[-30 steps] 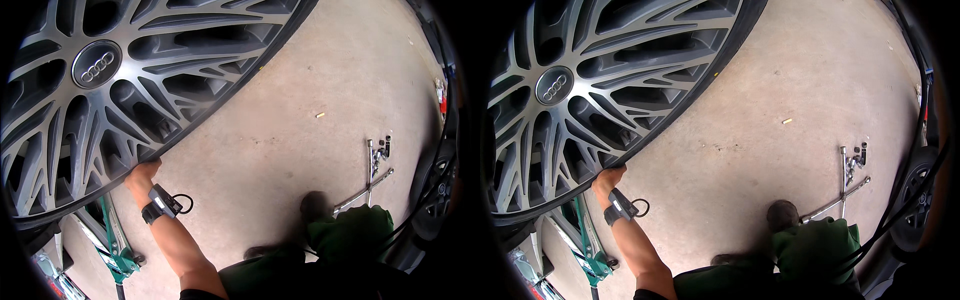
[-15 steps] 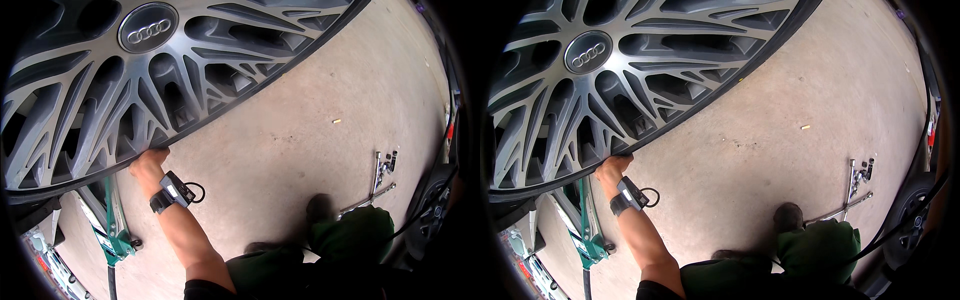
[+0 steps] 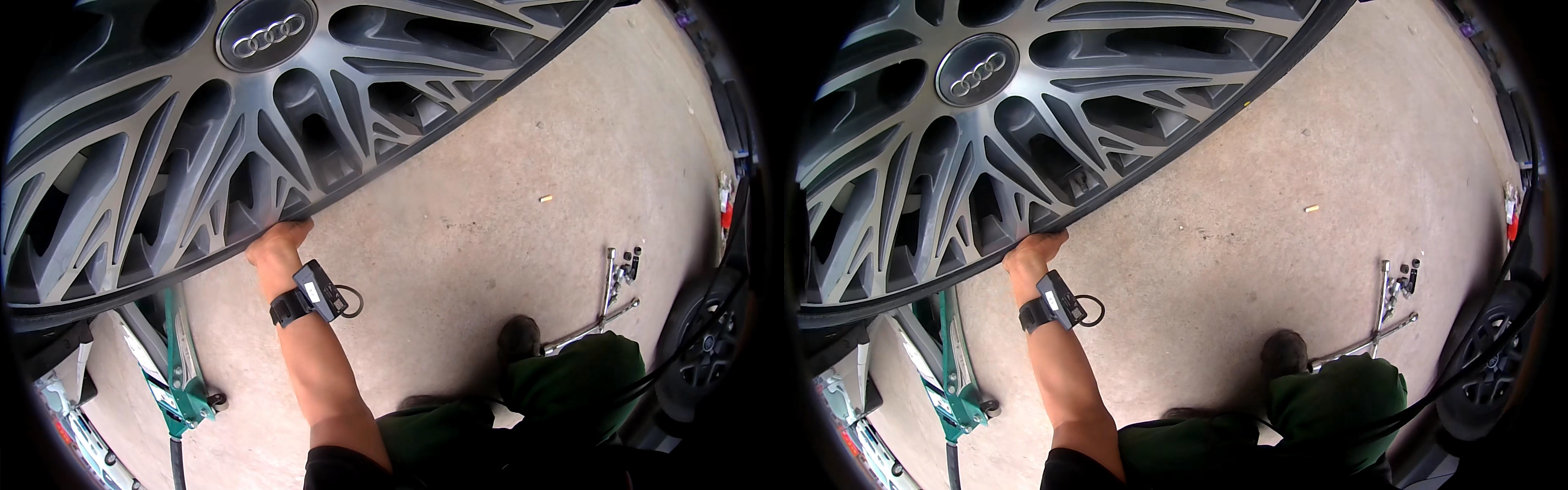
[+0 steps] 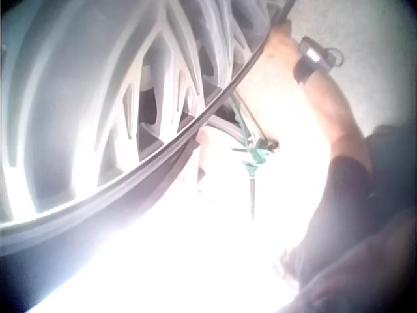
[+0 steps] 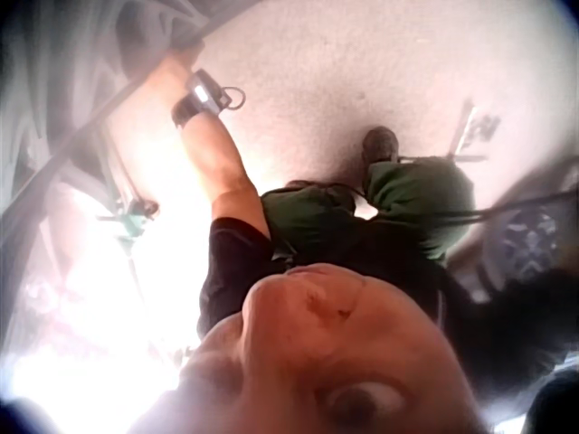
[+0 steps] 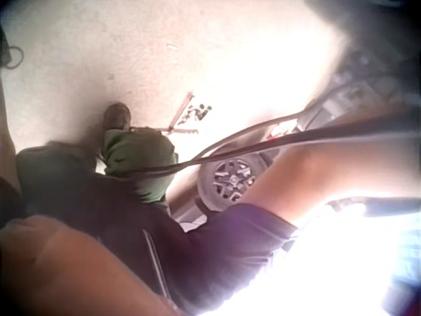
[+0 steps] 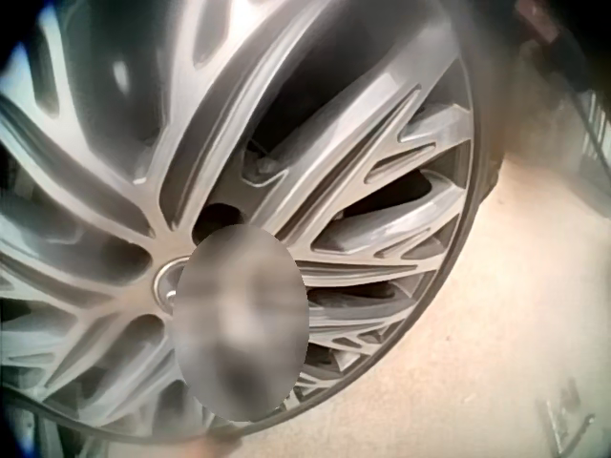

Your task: The person positions a tire onto a car's wheel hub and then threads lug nuts onto the wheel studs by hand.

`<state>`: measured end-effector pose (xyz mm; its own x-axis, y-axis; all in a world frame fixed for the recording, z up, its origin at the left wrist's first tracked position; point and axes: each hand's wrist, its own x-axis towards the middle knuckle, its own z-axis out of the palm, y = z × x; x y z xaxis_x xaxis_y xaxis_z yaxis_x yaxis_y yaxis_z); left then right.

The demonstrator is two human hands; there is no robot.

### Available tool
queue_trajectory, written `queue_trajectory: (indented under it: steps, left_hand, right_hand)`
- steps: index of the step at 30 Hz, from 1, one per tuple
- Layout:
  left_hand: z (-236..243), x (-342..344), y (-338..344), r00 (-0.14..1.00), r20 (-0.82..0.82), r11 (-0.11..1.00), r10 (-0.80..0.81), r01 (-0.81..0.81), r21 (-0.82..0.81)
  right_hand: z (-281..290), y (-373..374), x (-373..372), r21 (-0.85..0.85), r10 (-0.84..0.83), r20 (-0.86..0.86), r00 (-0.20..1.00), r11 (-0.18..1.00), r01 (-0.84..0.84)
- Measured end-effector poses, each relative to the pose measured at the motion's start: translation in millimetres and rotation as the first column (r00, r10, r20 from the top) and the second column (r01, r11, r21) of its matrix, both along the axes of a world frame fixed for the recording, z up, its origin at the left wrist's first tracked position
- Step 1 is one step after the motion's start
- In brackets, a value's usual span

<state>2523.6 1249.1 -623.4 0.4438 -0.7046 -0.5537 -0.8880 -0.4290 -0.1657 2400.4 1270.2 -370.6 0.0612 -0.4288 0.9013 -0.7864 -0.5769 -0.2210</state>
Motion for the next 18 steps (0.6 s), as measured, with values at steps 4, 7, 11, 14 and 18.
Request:
queue_trajectory:
  steps: [4, 7, 11, 14, 18]
  left_hand:
    - [-3, -3, -1, 1.000, -0.016, 1.000, -0.020, 0.020, -0.015]
    - [-5, -6, -5, 0.999, -0.031, 0.999, -0.040, 0.039, -0.034]
    - [-7, -6, -11, 0.998, -0.046, 0.999, -0.042, 0.041, -0.017]
    - [-7, -7, -10, 0.998, -0.050, 0.999, -0.032, 0.033, 0.013]
    - [-6, -11, -9, 0.998, -0.064, 0.999, -0.024, 0.026, 0.033]
  right_hand:
    - [-3, 2, 9, 0.006, 0.031, -0.022, 0.999, 1.000, -0.031]
    - [-5, 2, 11, 0.011, 0.047, -0.043, 0.998, 0.999, -0.047]
    - [-8, 0, 18, 0.031, 0.079, -0.060, 0.995, 0.997, -0.077]
    - [-9, -2, 23, 0.045, 0.102, -0.056, 0.993, 0.994, -0.099]
    - [-9, -2, 24, 0.051, 0.114, -0.072, 0.991, 0.993, -0.110]
